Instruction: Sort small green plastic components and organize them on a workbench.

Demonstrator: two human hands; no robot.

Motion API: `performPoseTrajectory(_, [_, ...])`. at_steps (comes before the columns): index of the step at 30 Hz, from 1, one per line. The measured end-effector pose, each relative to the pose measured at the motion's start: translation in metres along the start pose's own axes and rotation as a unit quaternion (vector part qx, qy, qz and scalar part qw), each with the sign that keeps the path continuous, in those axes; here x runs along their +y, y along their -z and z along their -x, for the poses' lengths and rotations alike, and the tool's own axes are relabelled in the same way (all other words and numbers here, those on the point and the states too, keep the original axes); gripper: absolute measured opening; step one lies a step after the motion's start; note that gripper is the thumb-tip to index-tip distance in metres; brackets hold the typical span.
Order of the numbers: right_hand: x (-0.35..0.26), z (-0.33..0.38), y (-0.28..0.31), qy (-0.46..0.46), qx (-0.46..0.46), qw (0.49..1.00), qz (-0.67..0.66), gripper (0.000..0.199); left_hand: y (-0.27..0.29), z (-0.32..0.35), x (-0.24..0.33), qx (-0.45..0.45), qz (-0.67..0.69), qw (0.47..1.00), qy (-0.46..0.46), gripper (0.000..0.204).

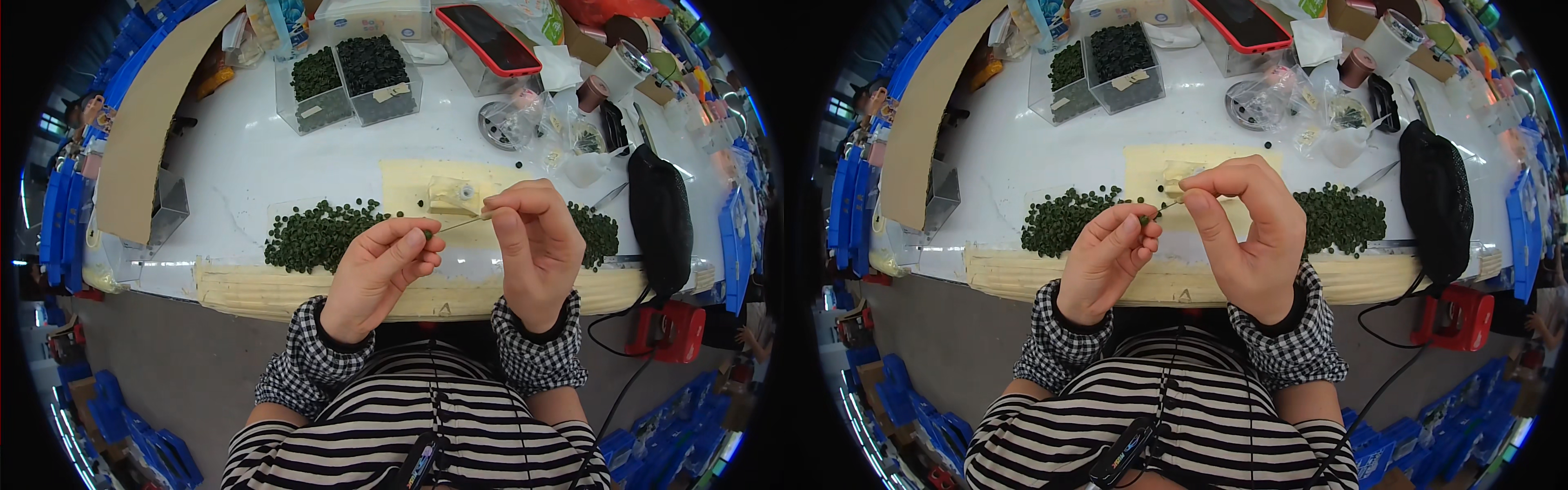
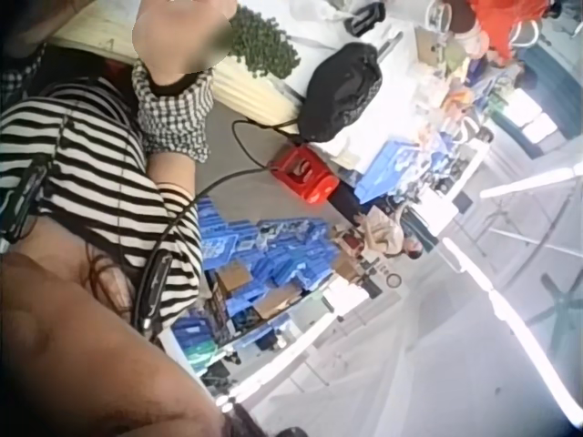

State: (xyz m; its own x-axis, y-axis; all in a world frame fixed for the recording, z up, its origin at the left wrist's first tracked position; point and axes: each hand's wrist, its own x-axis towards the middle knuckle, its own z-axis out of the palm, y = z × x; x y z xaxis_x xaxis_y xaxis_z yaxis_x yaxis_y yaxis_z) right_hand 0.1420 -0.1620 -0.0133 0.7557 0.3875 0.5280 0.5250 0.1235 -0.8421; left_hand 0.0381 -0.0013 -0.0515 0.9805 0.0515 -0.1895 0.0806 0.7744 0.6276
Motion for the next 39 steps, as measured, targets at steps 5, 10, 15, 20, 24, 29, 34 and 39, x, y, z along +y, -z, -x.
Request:
performPoseTrajectory(5, [0.006,0.003,-0.006,-0.02,-0.024,0.997,-0.071,0.01,-0.001,0.001,-0.001,0.022,-0.033,0.999,-0.01,0.024])
performPoseTrajectory(10, [0.005,0.002,-0.009,-0.049,-0.057,0.992,-0.099,0.013,0.001,0.0,-0.001,0.008,-0.037,0.999,-0.003,0.022])
performPoseTrajectory(15, [0.007,0.004,-0.01,-0.07,-0.074,0.989,-0.102,0.012,0.001,0.0,-0.002,0.019,-0.05,0.999,-0.006,0.022])
performPoseTrajectory(20, [0.008,0.004,-0.01,-0.07,-0.081,0.989,-0.099,0.01,0.001,-0.001,-0.003,0.021,-0.061,0.998,-0.01,0.023])
performPoseTrajectory(24, [0.009,0.005,-0.011,-0.071,-0.084,0.989,-0.101,0.009,0.002,-0.001,-0.002,0.023,-0.061,0.998,-0.007,0.023])
performPoseTrajectory(29, [0.008,0.005,-0.011,-0.07,-0.085,0.989,-0.102,0.01,0.002,-0.001,-0.003,0.026,-0.064,0.998,-0.008,0.023])
performPoseTrajectory(34, [0.007,-0.001,-0.006,-0.078,0.022,0.992,-0.093,0.011,0.002,0.0,-0.001,0.03,-0.072,0.997,0.002,0.023])
performPoseTrajectory(39, [0.031,-0.012,0.004,0.049,0.066,0.978,0.191,0.006,0.0,0.001,0.0,0.058,-0.086,0.995,0.003,0.02])
